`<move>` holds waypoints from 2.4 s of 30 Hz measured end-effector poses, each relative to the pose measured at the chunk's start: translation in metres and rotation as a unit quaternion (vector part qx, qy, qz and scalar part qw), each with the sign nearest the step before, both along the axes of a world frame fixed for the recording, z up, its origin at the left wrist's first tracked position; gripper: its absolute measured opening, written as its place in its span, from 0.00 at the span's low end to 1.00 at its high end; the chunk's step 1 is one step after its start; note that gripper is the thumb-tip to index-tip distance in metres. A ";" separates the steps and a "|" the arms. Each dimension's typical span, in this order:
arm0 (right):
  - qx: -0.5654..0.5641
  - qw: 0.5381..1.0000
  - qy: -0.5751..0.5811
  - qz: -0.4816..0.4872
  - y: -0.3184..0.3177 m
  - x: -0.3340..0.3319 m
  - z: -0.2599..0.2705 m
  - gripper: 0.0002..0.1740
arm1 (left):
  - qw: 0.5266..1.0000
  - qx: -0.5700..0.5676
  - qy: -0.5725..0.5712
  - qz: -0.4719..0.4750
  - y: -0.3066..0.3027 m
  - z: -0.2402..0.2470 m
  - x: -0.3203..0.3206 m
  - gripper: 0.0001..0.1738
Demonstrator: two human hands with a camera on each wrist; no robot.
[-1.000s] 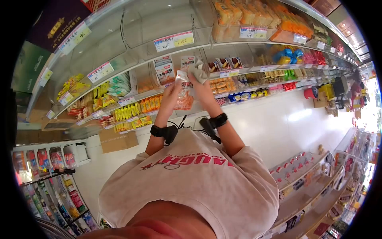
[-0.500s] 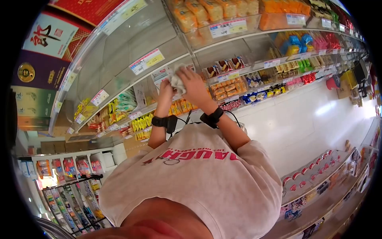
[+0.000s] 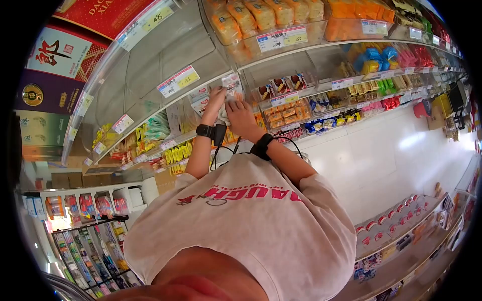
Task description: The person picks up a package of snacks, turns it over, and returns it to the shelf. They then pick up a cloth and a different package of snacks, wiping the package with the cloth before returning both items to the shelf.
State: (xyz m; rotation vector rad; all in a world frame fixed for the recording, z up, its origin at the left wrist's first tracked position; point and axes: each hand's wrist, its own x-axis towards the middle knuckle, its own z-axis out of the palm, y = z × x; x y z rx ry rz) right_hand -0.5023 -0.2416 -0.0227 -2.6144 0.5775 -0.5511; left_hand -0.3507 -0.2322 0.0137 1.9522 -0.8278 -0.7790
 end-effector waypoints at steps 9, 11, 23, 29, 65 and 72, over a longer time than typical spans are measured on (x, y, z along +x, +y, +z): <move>0.047 0.996 -0.068 -0.021 -0.007 0.005 -0.010 0.32 | 0.975 -0.183 -0.122 0.004 0.060 0.027 0.011 0.13; 0.125 0.984 -0.119 -0.048 -0.010 0.013 -0.015 0.29 | 0.971 -0.131 -0.194 0.059 0.077 0.035 0.017 0.14; 0.241 0.916 -0.320 0.031 -0.001 0.083 -0.013 0.24 | 0.883 -0.081 -0.461 -0.043 0.094 0.011 0.043 0.17; 0.309 0.925 -0.214 0.054 -0.004 0.064 -0.014 0.24 | 0.936 -0.100 -0.330 -0.072 0.106 0.035 0.033 0.08; 0.184 0.960 -0.194 0.086 0.158 0.042 0.089 0.33 | 0.815 -0.341 0.466 0.054 0.222 0.040 -0.024 0.39; 0.350 0.916 -0.197 -0.003 0.135 0.046 0.081 0.18 | 0.952 -0.172 0.252 -0.031 0.243 0.059 -0.021 0.29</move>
